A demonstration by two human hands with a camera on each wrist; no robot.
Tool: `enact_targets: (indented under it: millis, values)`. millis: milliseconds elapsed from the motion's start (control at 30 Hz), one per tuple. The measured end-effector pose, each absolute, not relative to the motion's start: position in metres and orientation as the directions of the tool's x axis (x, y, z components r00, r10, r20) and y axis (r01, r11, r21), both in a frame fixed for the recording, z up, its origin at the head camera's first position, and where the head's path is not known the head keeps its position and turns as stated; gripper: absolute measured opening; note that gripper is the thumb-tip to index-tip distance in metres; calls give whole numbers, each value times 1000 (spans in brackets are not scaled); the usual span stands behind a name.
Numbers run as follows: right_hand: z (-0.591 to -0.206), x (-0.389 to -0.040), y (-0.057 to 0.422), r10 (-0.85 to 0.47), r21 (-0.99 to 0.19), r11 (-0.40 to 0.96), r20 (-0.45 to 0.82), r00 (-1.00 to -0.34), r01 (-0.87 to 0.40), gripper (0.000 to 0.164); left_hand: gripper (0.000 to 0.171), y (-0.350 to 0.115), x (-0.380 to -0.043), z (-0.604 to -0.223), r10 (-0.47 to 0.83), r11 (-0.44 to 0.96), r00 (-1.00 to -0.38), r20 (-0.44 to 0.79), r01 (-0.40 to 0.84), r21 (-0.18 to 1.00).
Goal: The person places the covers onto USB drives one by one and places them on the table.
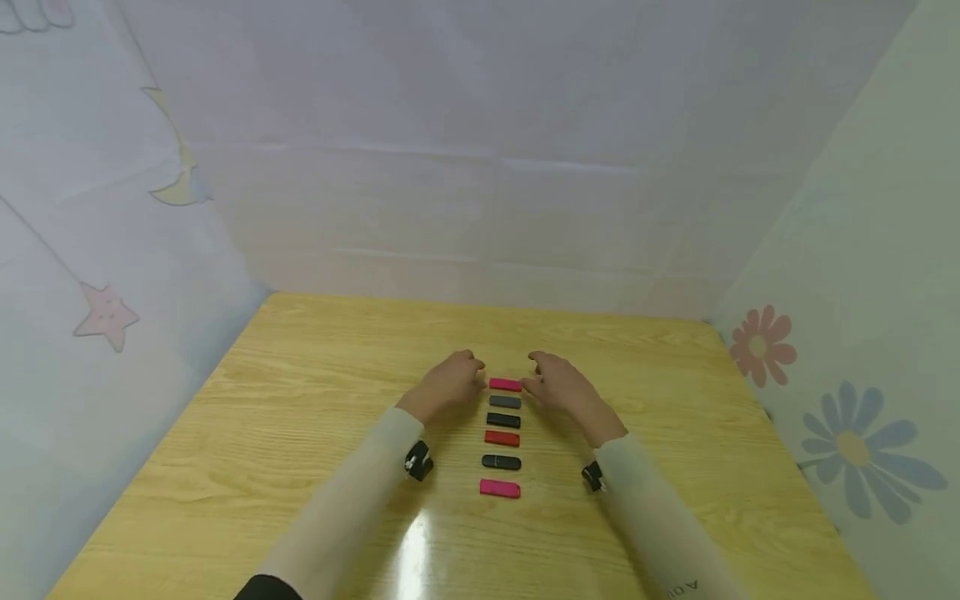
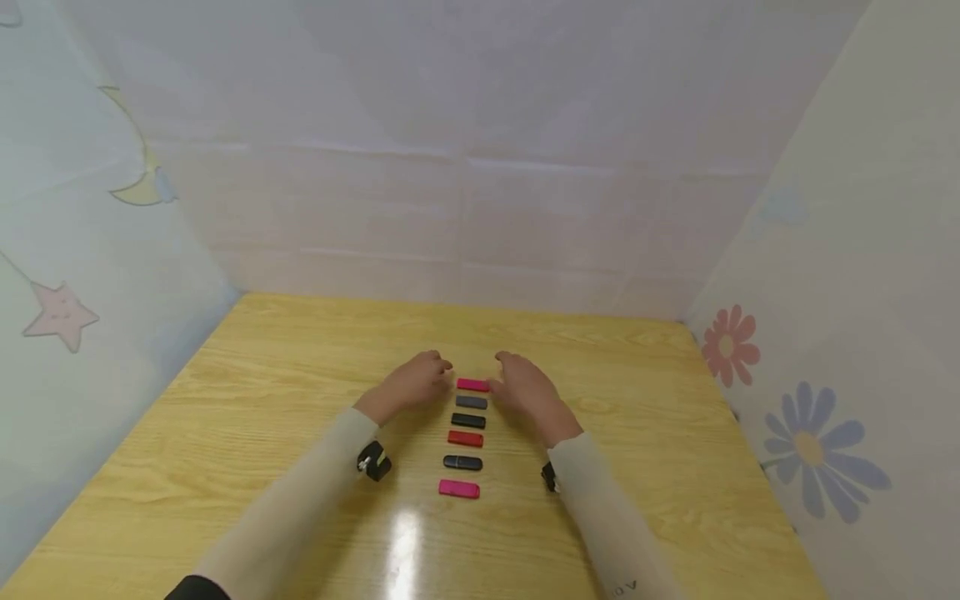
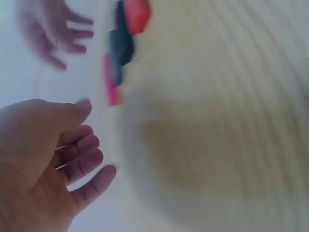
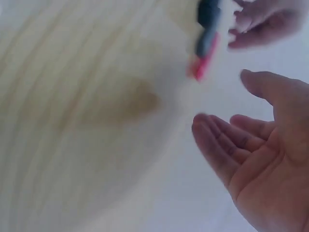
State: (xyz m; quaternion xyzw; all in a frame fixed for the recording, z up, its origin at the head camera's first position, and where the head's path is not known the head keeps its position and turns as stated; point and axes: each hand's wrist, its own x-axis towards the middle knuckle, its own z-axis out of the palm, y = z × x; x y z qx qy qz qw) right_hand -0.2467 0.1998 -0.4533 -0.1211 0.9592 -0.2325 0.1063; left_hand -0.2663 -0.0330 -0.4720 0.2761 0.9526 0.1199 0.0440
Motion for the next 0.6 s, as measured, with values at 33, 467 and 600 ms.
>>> enact_targets:
  millis: [33,467,600]
  values:
    - [-449,-241,207,-274,-476,861,-133,-953,-181,65,36,-41,-261,-466,528,821,-849,-5,509,260]
    - [-428,-183,308,-239,-295,928,2,-971,-229,83,79,-160,-197,-422,353,893,-929,116,371,255]
    - [-439,-180,313,-240,-264,937,-7,-971,-230,85,81,-164,-195,-442,355,890,-930,91,366,273]
